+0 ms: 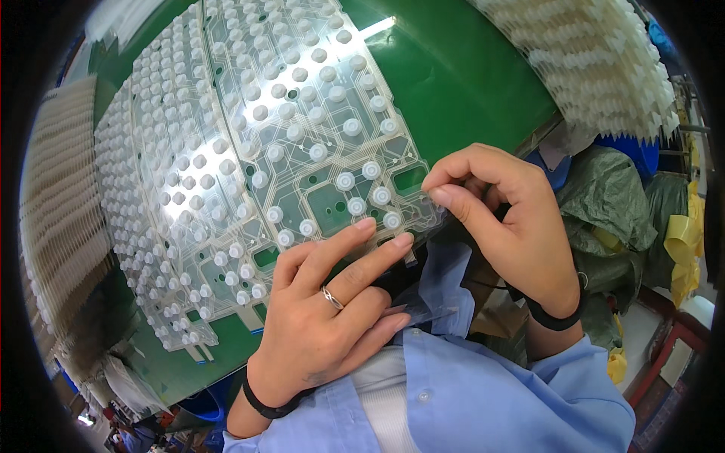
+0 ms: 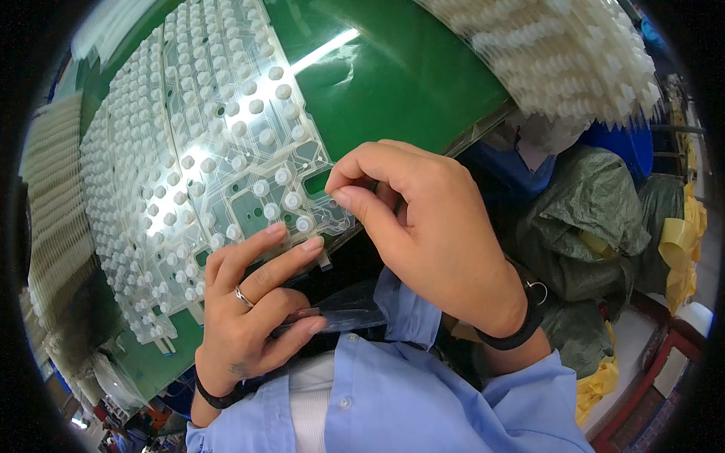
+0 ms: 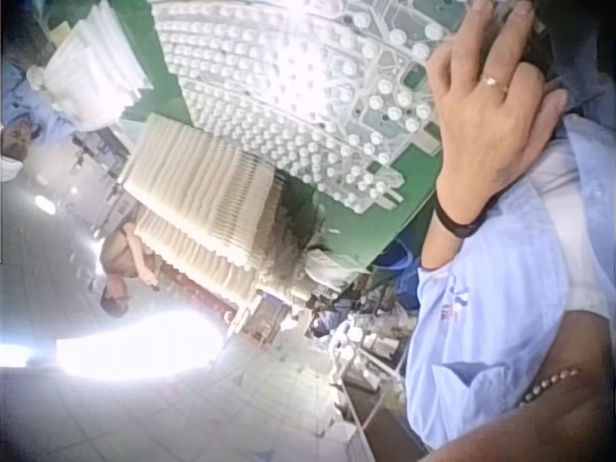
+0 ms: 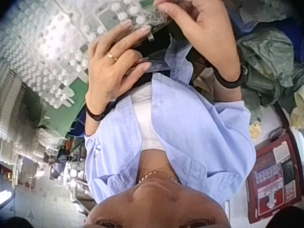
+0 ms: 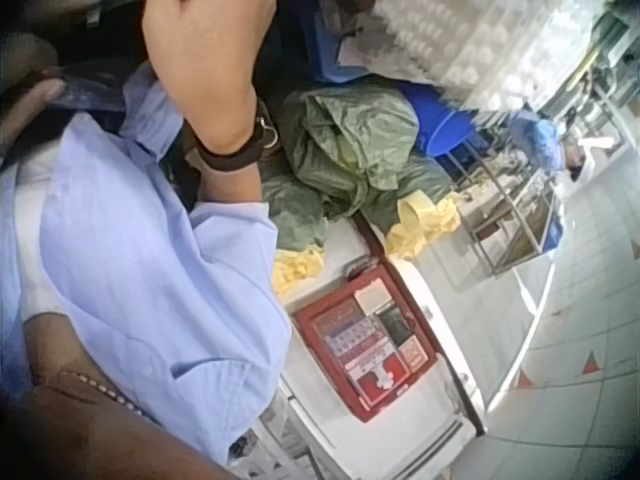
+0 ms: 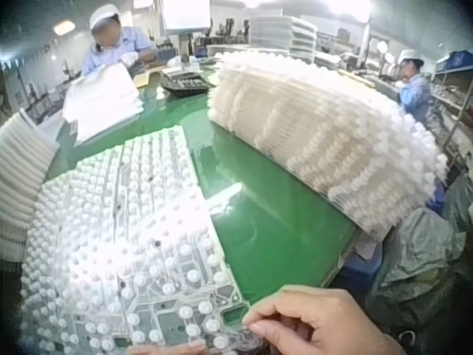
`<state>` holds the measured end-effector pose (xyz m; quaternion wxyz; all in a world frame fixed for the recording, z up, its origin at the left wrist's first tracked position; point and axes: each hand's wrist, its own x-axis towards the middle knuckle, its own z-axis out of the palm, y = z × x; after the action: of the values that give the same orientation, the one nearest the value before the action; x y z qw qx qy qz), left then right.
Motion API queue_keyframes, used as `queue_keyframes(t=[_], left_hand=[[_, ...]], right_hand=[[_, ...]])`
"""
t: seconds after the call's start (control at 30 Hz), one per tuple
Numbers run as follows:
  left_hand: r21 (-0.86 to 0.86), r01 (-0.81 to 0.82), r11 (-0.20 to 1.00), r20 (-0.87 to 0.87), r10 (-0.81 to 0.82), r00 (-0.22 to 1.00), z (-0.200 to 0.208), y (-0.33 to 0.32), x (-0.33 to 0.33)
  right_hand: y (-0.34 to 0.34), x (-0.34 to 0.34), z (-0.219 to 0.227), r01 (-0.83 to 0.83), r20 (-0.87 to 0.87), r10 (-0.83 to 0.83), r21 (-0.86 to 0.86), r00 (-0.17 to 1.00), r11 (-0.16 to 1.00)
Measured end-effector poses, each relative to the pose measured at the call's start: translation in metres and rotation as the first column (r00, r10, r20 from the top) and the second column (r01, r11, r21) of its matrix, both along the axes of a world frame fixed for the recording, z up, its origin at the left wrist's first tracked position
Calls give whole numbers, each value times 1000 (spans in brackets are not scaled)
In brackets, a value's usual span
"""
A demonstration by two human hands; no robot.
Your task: Manually sorting and assembling plastic keyboard membrane components at a factory workstation.
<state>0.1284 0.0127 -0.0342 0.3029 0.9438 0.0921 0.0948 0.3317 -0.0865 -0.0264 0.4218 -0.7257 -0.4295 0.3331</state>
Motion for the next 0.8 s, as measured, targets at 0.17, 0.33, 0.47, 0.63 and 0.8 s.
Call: queue_keyframes(t=[0.17, 0.33, 0.47, 0.63, 0.8], left_hand=[[0, 1, 1000, -4, -1, 1000, 2, -2, 0], [152, 21, 988, -144, 1, 990, 12, -6, 8], [159, 23, 987, -122, -4, 992, 6, -6, 7], [136, -1, 991, -57, 9, 998, 2, -5, 3], [126, -1, 992, -43, 7, 999, -2, -5, 4]], right_hand=[[1, -3, 1, 11, 7, -11, -7, 1000, 1000], [1, -3, 0, 20, 27, -21, 32, 999, 999], [-3, 1, 1, -26, -17, 27, 20, 999, 999], [-5, 1, -2, -89, 37, 86, 74, 996, 993], [-6, -2, -6, -29, 86, 19, 113, 996, 993]])
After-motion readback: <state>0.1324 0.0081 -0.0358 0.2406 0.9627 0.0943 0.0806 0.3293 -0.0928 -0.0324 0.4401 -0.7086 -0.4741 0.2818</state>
